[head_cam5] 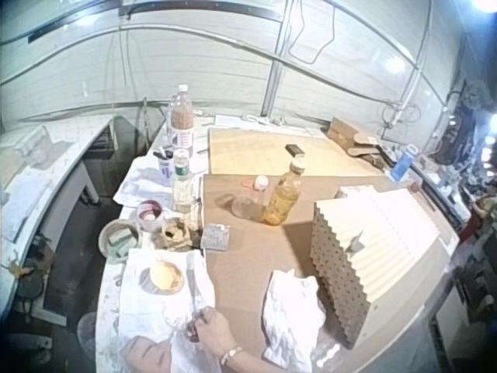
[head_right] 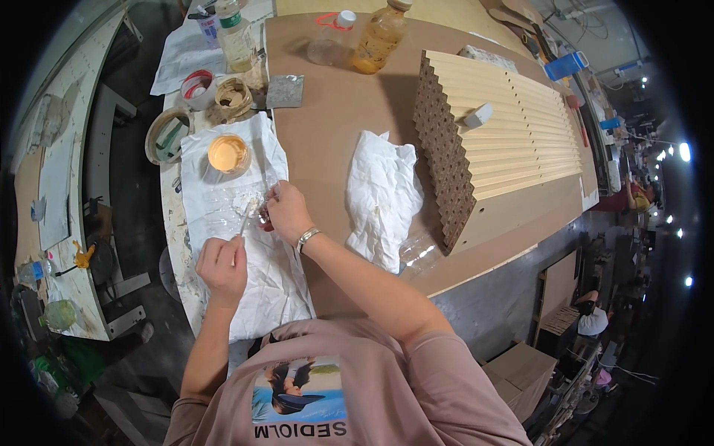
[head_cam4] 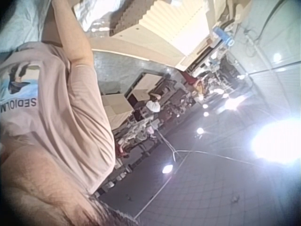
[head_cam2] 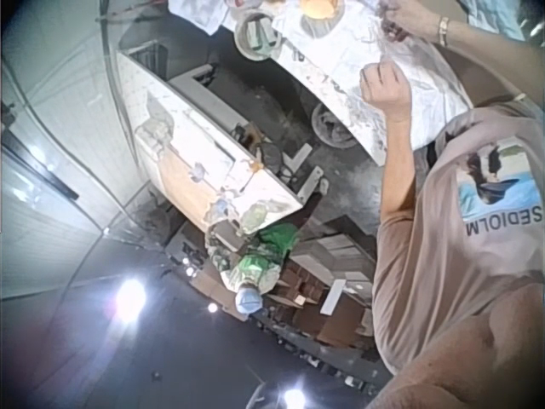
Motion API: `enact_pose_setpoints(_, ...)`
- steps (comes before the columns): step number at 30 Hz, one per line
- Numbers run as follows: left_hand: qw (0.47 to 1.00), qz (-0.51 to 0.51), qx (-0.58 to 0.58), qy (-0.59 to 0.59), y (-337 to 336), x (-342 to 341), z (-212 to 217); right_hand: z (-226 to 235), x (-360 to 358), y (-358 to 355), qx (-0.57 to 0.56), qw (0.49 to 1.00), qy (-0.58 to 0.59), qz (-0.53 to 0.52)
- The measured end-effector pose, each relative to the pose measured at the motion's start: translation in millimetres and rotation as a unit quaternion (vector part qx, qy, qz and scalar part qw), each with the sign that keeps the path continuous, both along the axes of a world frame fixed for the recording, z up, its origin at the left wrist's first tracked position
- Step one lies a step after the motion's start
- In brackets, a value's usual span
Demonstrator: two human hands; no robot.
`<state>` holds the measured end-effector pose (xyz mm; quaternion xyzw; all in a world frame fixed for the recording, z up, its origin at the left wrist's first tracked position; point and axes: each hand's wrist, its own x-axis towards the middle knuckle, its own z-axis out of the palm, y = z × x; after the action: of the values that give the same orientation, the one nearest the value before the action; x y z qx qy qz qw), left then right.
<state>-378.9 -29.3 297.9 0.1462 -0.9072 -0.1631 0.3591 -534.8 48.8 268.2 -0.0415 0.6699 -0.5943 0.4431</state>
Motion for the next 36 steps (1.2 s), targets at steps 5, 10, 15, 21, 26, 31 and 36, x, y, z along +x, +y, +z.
enact_pose_setpoints(5,0.979,0.065,0.194,0.007,-6.7,-0.9,9.4,7.8,-1.1,2.0,-0.014,1.000,-0.017,-0.015)
enact_pose_setpoints(10,0.899,0.120,0.419,0.039,-33.8,0.5,16.4,9.2,-6.0,2.0,-0.029,0.999,-0.027,-0.007)
enact_pose_setpoints(15,0.896,0.104,0.428,0.051,-70.6,-21.4,38.1,6.2,-13.8,0.3,-0.031,1.000,-0.002,-0.007)
enact_pose_setpoints(21,0.971,0.064,0.229,-0.003,-106.5,-72.1,42.2,14.8,-15.3,-4.9,-0.011,1.000,0.022,0.003)
enact_pose_setpoints(26,0.988,0.053,0.118,-0.080,-110.5,-92.8,39.1,22.6,-25.0,-7.0,0.002,1.000,0.027,0.006)
enact_pose_setpoints(31,0.953,0.052,0.253,-0.156,-119.3,-94.8,30.7,14.4,-30.5,-6.9,0.003,0.998,0.022,0.052)
enact_pose_setpoints(36,0.856,0.058,0.500,-0.118,-137.7,-91.5,17.9,12.0,-30.1,-7.2,0.002,0.998,0.013,0.057)
